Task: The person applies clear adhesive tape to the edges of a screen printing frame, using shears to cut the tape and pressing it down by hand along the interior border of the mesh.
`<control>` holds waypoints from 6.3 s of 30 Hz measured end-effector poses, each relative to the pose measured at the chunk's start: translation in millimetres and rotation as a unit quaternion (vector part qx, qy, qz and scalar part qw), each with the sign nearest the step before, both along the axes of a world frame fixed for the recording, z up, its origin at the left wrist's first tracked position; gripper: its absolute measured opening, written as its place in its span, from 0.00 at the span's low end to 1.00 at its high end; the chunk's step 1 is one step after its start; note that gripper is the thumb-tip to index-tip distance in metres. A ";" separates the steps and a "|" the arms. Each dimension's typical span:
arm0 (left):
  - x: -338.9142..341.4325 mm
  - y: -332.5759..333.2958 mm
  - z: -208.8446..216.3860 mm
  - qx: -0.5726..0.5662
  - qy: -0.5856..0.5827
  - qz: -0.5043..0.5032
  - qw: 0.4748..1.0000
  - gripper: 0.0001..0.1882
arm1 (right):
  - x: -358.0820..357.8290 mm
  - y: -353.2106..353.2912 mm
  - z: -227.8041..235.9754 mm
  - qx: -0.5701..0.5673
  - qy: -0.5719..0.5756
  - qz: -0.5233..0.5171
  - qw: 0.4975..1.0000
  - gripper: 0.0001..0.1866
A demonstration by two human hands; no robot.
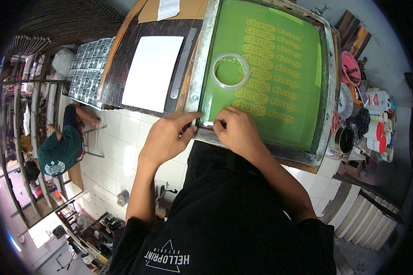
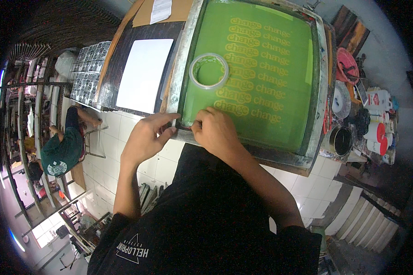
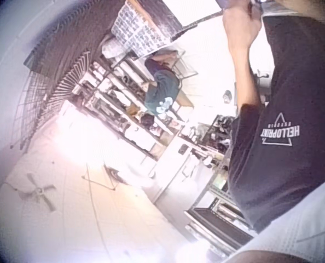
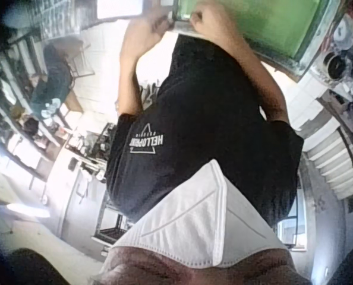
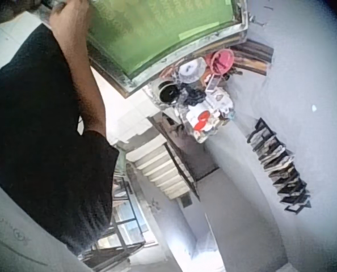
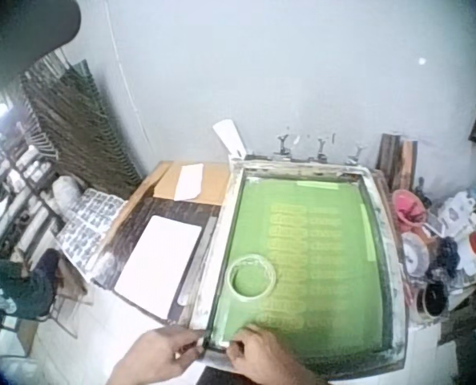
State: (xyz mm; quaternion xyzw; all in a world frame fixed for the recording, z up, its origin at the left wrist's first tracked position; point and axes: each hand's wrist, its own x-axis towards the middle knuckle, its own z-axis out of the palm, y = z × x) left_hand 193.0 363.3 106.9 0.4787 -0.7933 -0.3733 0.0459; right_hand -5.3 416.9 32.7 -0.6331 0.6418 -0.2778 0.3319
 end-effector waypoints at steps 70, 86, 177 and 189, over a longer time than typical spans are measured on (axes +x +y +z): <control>-13.4 -19.7 -22.9 -0.242 -0.134 -0.359 0.891 0.32 | -193.5 124.7 71.8 0.103 0.507 0.198 0.833 0.29; 17.2 -5.7 -17.4 -0.163 -0.054 -0.175 0.969 0.55 | -3.3 12.6 0.4 -0.042 0.039 0.198 0.979 0.25; -132.0 -55.3 -48.9 -0.266 0.033 -0.134 0.954 0.26 | -154.3 178.2 -39.6 -0.165 -0.034 -0.465 0.869 0.25; -104.4 14.1 21.4 0.150 0.313 -0.014 0.938 0.18 | -91.1 97.5 90.4 -0.223 0.031 -0.233 0.946 0.18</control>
